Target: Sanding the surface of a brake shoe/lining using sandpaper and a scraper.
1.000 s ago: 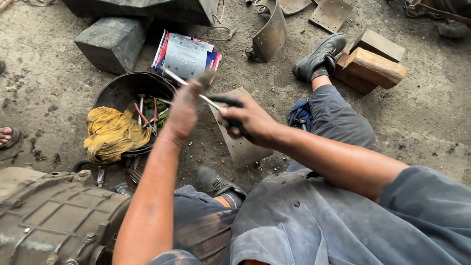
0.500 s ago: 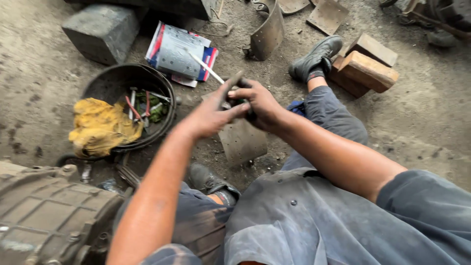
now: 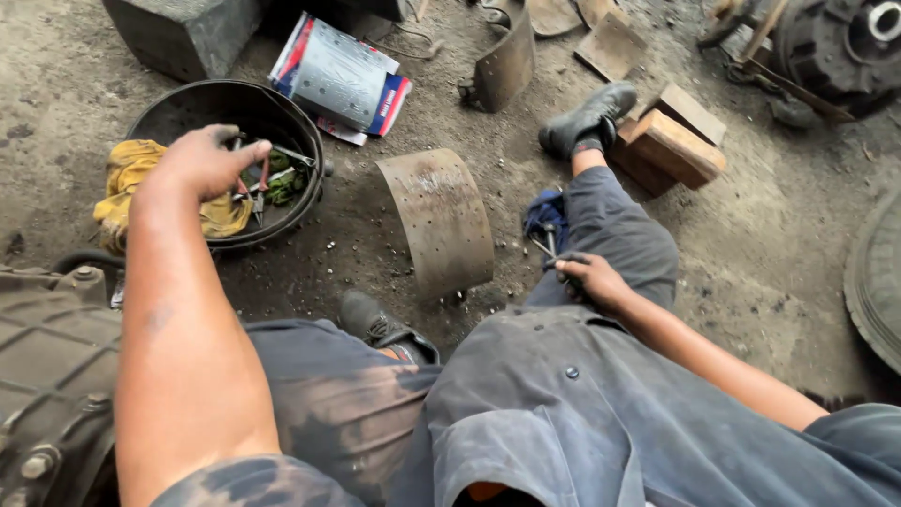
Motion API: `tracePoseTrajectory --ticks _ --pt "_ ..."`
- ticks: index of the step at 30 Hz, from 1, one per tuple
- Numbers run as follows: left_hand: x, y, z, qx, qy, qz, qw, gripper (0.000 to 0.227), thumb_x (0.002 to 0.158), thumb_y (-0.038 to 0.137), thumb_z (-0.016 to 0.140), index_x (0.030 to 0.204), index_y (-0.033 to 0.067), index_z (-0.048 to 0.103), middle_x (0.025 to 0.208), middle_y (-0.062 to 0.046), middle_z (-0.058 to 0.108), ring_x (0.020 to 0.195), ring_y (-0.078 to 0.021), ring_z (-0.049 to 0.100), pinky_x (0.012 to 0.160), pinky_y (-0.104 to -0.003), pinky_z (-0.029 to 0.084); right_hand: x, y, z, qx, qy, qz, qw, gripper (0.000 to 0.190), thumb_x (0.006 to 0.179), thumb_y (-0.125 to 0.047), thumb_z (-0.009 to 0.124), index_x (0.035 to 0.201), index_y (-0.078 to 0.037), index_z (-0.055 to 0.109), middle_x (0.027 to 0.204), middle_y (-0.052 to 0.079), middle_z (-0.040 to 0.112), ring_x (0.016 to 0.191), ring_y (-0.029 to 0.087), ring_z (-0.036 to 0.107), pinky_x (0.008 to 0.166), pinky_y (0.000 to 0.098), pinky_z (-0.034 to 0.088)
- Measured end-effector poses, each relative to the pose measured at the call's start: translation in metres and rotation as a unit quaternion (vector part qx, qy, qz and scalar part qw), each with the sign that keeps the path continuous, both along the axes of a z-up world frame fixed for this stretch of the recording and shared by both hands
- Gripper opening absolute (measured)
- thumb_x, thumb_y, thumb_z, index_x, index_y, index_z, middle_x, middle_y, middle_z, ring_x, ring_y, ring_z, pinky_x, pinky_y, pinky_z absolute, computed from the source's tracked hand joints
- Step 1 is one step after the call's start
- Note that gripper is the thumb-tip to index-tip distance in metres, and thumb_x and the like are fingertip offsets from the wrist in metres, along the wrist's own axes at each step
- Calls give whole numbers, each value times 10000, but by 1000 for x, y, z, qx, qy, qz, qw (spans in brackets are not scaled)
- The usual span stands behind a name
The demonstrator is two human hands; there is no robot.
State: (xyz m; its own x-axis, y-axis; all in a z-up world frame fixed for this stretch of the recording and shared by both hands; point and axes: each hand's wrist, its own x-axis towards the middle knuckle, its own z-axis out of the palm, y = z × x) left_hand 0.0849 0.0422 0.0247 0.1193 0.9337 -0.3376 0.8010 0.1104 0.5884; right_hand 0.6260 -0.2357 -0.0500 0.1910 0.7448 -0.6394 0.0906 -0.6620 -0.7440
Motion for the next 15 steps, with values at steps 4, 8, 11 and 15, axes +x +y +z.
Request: tracePoseTrajectory --ticks 4,8,11,15 --pt "35 -19 38 -34 -36 -17 999 792 904 512 720 1529 74 510 1071 -151 737 637 -247 632 603 -426 527 22 -30 20 67 -18 -22 997 204 950 -223 659 989 -23 677 778 17 632 597 120 571 540 283 461" --pt "70 -36 67 -59 -40 -55 996 801 893 517 690 1548 103 488 1016 -209 749 607 -207 661 560 -444 545 23 -56 107 130 -40 -33 990 226 978 -240 646 993 -15 670 802 29 629 630 117 589 581 275 499" --pt "88 -23 59 -55 54 -73 994 761 934 571 691 1557 172 513 1158 -207 720 761 -368 675 663 -541 569 27 -68 166 176 -42 -63 981 218 983 -191 642 1124 -30 676 857 6 613 680 91 576 626 239 485" --pt "117 -3 53 59 58 -168 982 768 922 623 719 1481 111 592 1397 -194 633 1221 -352 622 1008 -496 495 40 -65 230 244 -84 -6 966 269 1033 -176 616 1213 24 634 942 61 656 743 121 617 683 254 514"
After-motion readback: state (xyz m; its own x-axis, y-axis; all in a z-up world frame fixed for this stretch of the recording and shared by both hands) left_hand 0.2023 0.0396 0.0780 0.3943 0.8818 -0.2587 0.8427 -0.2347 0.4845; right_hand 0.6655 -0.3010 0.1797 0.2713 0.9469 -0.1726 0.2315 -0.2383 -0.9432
